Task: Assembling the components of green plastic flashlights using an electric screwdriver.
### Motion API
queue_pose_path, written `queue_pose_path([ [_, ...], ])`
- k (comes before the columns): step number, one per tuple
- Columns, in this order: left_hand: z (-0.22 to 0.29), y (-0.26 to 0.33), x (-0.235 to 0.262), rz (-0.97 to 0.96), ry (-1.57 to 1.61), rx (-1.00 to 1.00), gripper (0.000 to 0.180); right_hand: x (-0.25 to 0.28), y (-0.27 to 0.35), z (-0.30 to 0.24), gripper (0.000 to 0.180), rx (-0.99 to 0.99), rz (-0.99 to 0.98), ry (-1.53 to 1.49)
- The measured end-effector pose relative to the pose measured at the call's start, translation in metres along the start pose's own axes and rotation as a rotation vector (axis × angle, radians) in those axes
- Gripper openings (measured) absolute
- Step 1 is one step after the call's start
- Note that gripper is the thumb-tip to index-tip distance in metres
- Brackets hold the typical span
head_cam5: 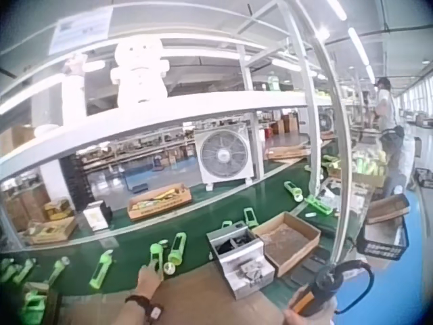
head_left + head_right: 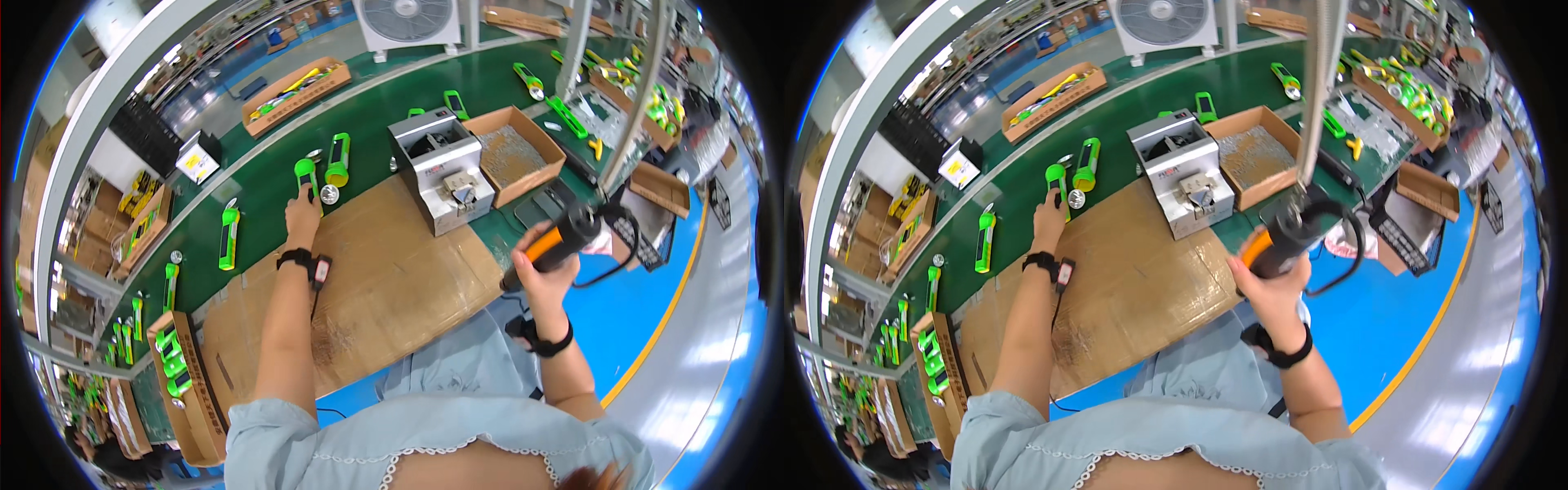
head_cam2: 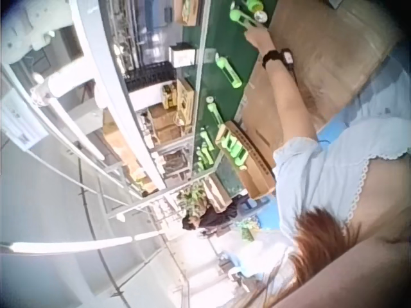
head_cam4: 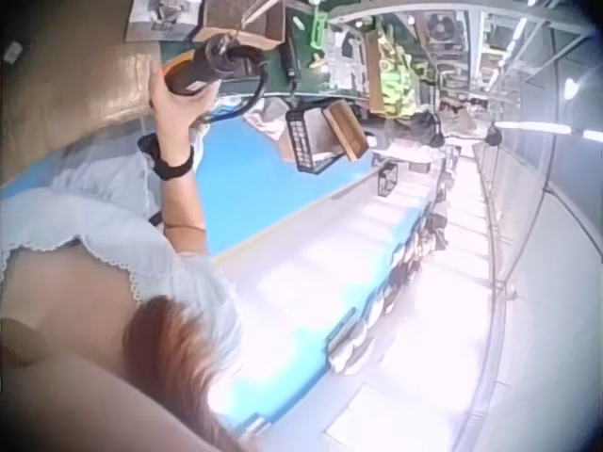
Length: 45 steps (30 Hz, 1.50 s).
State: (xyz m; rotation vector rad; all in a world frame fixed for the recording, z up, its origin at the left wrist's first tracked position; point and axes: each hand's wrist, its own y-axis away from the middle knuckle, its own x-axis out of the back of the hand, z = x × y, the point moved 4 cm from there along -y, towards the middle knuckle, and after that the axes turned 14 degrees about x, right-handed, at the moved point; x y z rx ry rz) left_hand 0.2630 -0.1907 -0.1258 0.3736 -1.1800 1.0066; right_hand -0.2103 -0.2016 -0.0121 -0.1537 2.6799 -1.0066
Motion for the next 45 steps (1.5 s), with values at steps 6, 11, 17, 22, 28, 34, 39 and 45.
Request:
queue_pose_path([
  [6,-0.016,0.048,0.017,-0.137,-0.086,-0.098,0.053,-0.037,-0.064,0.031,0.055,0.121,-0.016,0.07],
  [11,-0.02,0.034,0.027,0.019,-0.326,-0.178,0.052,-0.077,-0.117,0.034,0.048,0.177,0.002,-0.089],
  [17,-0.002,0.025,0.052,0.189,-0.228,-0.601,0.042,-0.092,-0.124,0.04,0.048,0.219,-0.036,-0.022],
  [22,-0.003,0.051,0.075,0.269,-0.08,-0.57,0.049,-0.095,-0.122,0.048,0.049,0.273,-0.089,0.073],
  [28,0.059,0.2,0.116,0.05,-0.216,-0.632,0.047,-0.089,-0.122,0.046,0.041,0.027,-0.259,-0.09],
  [34,0.091,0.288,0.101,-0.208,0.01,-0.594,0.047,-0.082,-0.075,0.012,0.032,0.02,-0.284,-0.255],
  [39,0.115,0.284,0.069,-0.219,0.15,-0.585,0.045,-0.079,-0.037,0.004,0.038,0.079,-0.318,-0.246],
  [45,0.126,0.284,0.058,-0.229,0.156,-0.631,0.046,-0.087,-0.026,0.006,0.045,-0.045,-0.226,-0.218],
])
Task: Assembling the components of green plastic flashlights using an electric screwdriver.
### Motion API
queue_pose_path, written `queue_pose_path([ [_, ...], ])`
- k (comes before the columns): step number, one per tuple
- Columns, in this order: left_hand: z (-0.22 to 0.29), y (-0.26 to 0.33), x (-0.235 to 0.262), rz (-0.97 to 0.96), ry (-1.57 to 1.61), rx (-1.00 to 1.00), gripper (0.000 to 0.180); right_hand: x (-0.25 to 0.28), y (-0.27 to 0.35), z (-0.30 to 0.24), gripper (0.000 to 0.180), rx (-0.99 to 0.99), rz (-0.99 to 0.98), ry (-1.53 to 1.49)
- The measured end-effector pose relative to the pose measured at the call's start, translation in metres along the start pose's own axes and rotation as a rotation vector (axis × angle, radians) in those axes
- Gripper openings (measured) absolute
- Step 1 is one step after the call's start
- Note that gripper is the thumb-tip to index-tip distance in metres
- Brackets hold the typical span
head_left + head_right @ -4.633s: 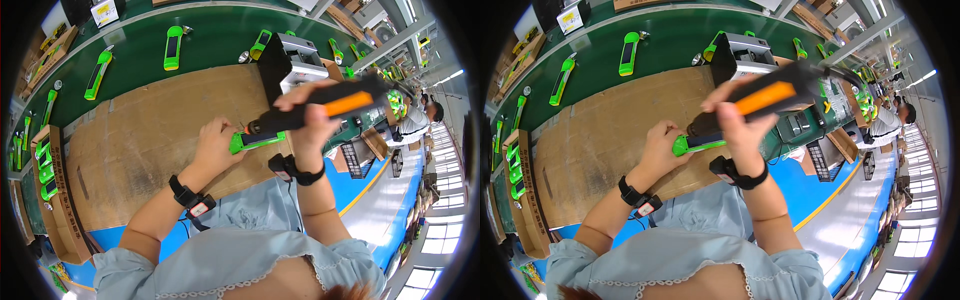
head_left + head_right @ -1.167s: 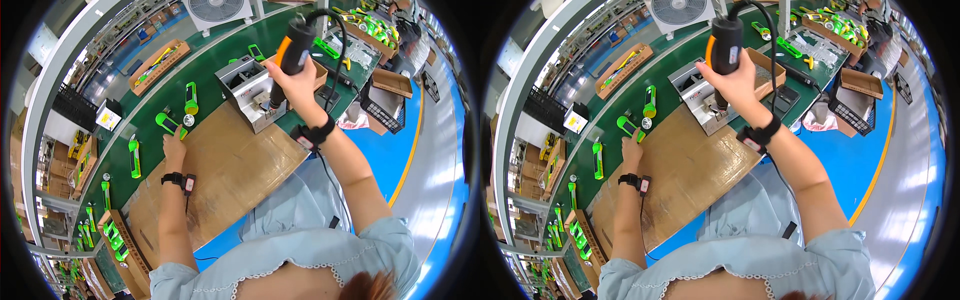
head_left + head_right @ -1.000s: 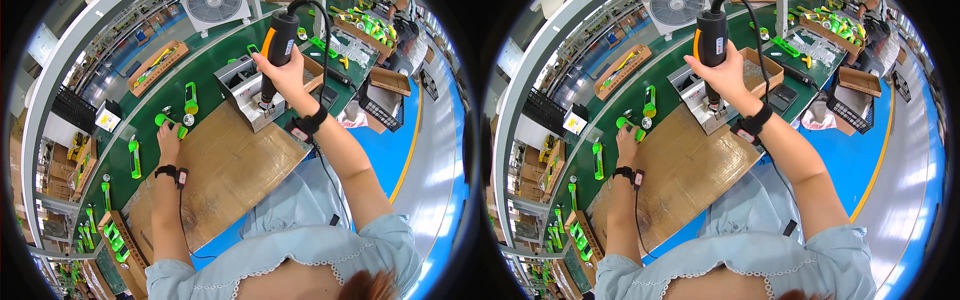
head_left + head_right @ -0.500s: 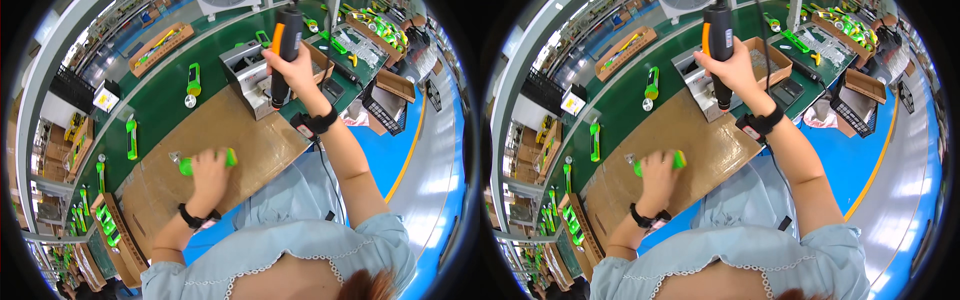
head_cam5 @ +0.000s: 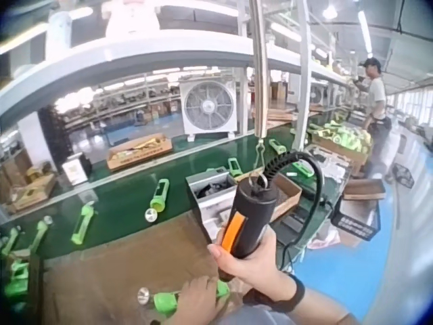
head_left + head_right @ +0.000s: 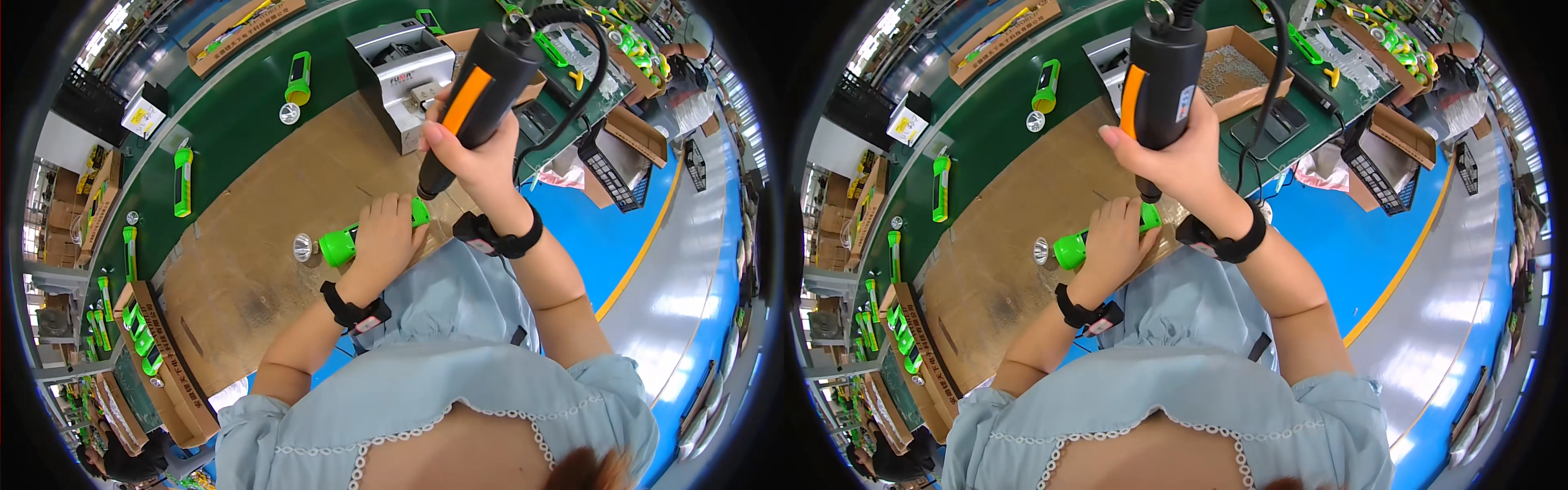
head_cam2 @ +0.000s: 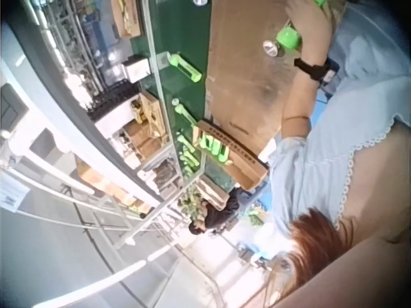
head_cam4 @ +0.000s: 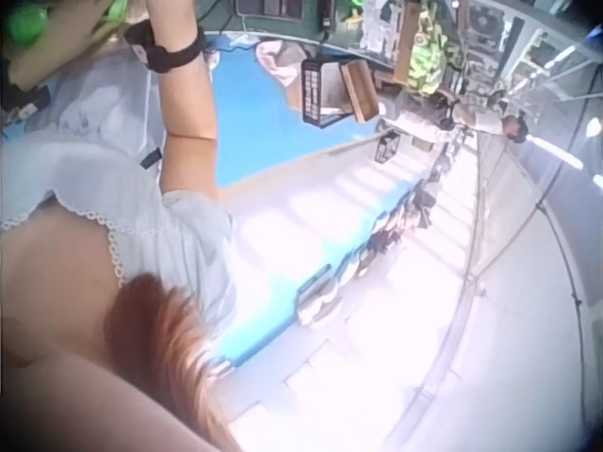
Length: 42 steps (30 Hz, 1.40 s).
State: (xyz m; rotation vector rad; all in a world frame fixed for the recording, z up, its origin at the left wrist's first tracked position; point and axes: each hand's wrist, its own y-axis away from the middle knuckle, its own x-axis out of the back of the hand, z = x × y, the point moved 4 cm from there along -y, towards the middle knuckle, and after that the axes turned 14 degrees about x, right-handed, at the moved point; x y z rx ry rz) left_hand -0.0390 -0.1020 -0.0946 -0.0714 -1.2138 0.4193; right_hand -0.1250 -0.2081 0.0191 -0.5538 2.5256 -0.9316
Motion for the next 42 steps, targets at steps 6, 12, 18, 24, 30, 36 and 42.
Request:
queue_pose_path([
  [6,0.0,0.0,0.0,0.027,-0.008,-0.023,0.045,-0.005,-0.002,0.01,0.046,-0.013,-0.013,-0.006],
  [12,-0.001,0.0,0.002,0.058,0.033,-0.035,0.043,-0.004,-0.004,0.012,0.044,0.016,-0.029,0.061],
  [18,-0.002,0.001,0.002,0.038,0.05,0.008,0.04,-0.003,-0.004,0.015,0.042,0.004,-0.049,0.052],
  [24,-0.005,-0.002,0.002,0.012,0.096,0.071,0.036,-0.004,-0.004,0.015,0.04,0.027,-0.004,0.031],
  [30,-0.007,-0.001,0.003,0.023,0.15,0.081,0.038,-0.002,0.0,0.025,0.034,0.074,-0.148,0.116],
  [36,-0.006,-0.001,0.003,-0.005,0.166,0.125,0.039,-0.002,-0.002,0.024,0.036,0.09,-0.179,0.091],
  [42,-0.004,-0.004,0.006,-0.015,0.165,0.148,0.041,-0.005,0.002,0.035,0.035,0.015,-0.203,0.069],
])
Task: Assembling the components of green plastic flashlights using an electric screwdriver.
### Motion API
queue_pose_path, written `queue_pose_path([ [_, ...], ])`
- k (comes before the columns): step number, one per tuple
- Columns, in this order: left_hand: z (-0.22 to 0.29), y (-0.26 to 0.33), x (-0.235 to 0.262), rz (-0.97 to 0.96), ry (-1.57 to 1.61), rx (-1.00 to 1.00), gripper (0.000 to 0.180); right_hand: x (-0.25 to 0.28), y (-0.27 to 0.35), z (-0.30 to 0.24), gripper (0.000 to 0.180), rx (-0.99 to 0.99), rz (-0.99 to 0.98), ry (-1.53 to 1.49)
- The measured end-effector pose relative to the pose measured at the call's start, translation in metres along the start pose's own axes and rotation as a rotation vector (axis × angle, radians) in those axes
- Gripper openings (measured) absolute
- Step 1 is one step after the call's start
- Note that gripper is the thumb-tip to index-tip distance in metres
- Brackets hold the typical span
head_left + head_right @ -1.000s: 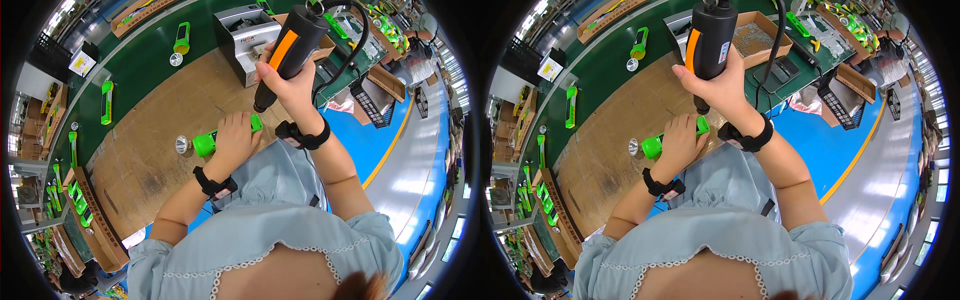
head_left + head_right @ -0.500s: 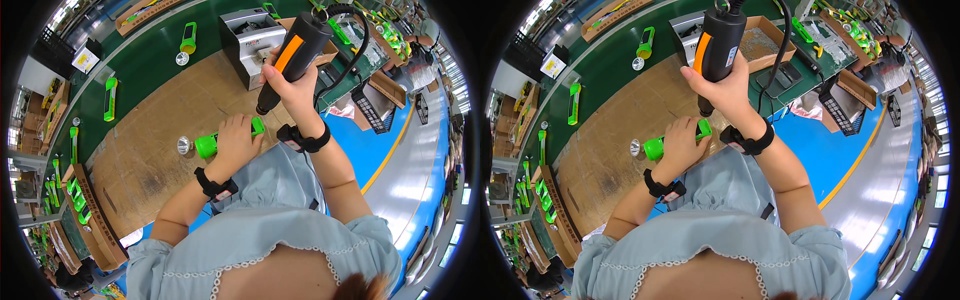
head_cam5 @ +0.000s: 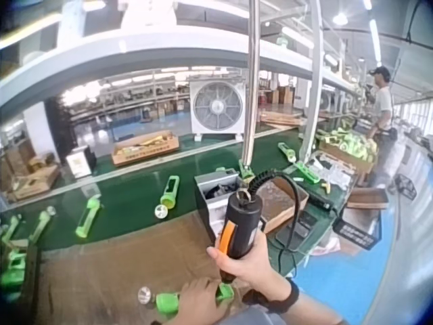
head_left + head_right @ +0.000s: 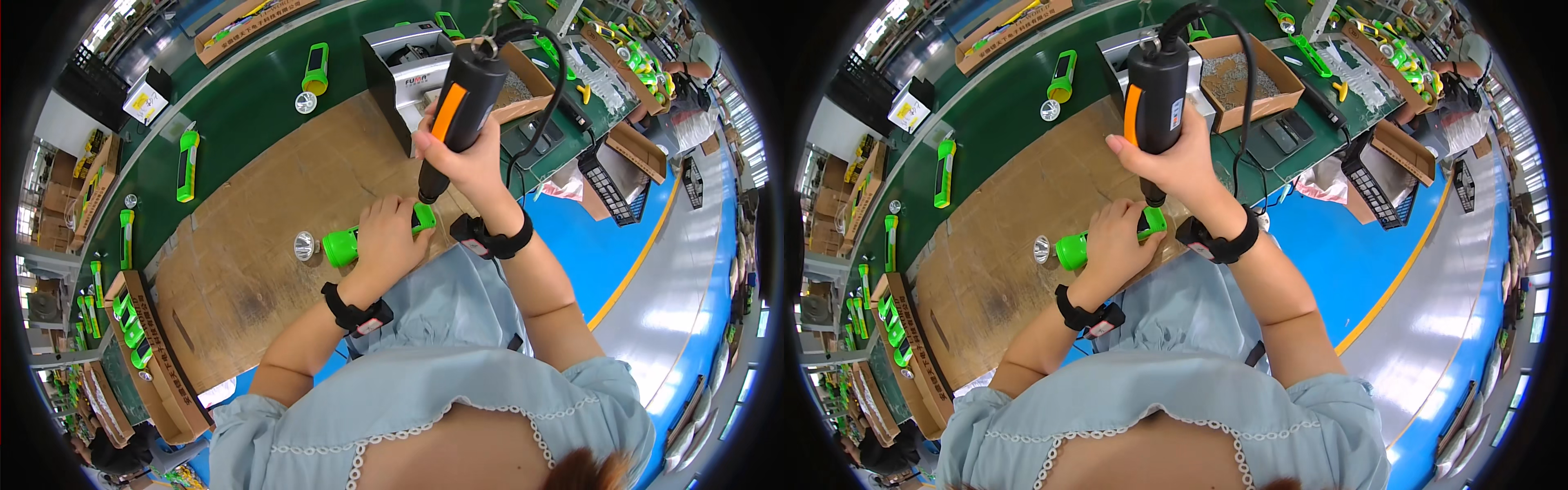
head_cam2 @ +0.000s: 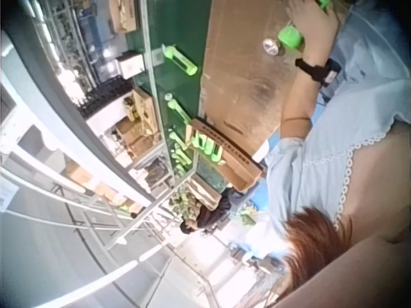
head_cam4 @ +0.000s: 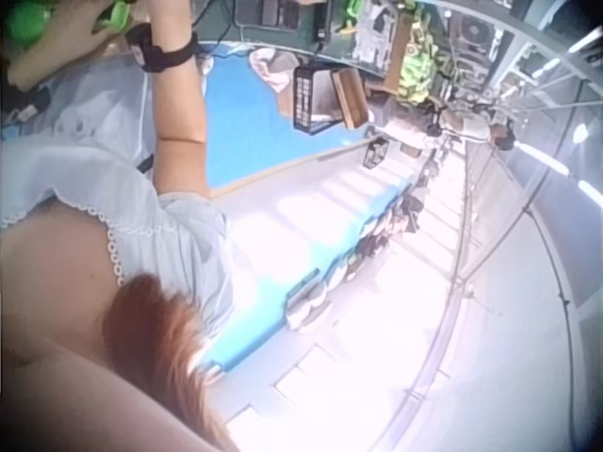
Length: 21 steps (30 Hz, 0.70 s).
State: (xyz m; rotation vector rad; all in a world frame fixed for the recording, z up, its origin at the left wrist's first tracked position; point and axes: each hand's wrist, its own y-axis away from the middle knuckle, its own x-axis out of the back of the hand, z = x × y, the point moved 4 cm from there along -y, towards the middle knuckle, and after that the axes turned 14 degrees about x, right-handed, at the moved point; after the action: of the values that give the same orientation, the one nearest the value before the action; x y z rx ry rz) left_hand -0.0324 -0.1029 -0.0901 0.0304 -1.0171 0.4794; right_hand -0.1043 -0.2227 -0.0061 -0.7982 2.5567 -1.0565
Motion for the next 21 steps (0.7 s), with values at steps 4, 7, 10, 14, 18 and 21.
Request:
queue_pose_path([
  [4,-0.002,0.0,-0.002,-0.002,-0.006,0.019,0.043,-0.004,0.005,0.008,0.04,-0.083,0.016,-0.016],
  [7,-0.004,-0.001,-0.003,0.008,-0.008,0.019,0.043,-0.01,0.005,0.008,0.046,-0.126,0.051,-0.056],
  [10,-0.004,-0.001,-0.003,0.019,-0.002,0.01,0.044,-0.013,0.004,0.007,0.046,-0.124,0.039,-0.061],
  [14,-0.004,-0.003,-0.001,0.024,0.003,-0.002,0.043,-0.011,0.002,0.008,0.049,-0.097,-0.002,0.035],
  [18,-0.004,-0.004,0.001,0.003,0.006,-0.003,0.042,0.009,0.004,-0.003,0.044,0.091,0.032,-0.036],
  [21,-0.003,-0.004,0.0,0.0,0.007,0.003,0.041,0.035,-0.019,-0.035,0.038,0.28,0.303,-0.048],
])
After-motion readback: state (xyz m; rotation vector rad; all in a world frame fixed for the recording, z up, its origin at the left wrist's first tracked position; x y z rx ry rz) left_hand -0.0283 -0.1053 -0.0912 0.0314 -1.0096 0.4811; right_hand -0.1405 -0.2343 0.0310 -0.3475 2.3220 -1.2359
